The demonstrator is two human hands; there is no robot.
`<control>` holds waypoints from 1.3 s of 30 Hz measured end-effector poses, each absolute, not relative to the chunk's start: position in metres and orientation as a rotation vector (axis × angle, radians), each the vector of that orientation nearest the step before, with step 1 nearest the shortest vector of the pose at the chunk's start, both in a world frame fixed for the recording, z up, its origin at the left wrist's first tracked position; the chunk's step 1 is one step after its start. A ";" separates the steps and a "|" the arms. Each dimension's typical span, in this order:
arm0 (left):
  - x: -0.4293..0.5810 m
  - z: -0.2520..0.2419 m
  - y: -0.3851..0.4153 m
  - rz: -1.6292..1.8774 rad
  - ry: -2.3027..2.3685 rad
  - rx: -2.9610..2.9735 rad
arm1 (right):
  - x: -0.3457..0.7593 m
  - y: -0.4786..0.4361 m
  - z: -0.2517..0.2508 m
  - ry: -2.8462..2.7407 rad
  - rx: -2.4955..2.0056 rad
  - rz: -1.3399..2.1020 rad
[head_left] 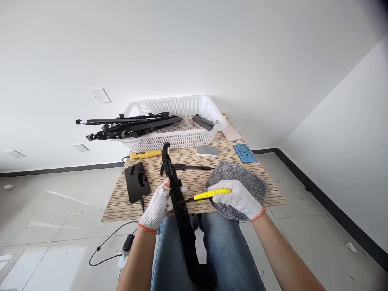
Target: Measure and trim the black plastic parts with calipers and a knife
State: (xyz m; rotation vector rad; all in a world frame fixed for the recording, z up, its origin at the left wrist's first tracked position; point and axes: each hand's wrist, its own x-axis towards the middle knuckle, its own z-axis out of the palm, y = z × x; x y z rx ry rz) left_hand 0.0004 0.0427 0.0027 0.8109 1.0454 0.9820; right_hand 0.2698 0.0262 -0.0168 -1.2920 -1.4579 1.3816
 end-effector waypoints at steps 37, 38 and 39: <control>-0.004 -0.006 0.043 0.928 0.951 0.862 | 0.268 0.024 -0.009 -1.352 -1.447 1.268; -0.004 -0.006 0.043 0.926 0.951 0.860 | 0.268 0.023 -0.009 -1.331 -1.453 1.261; -0.004 -0.006 0.043 0.925 0.944 0.861 | 0.268 0.023 -0.009 -1.346 -1.443 1.271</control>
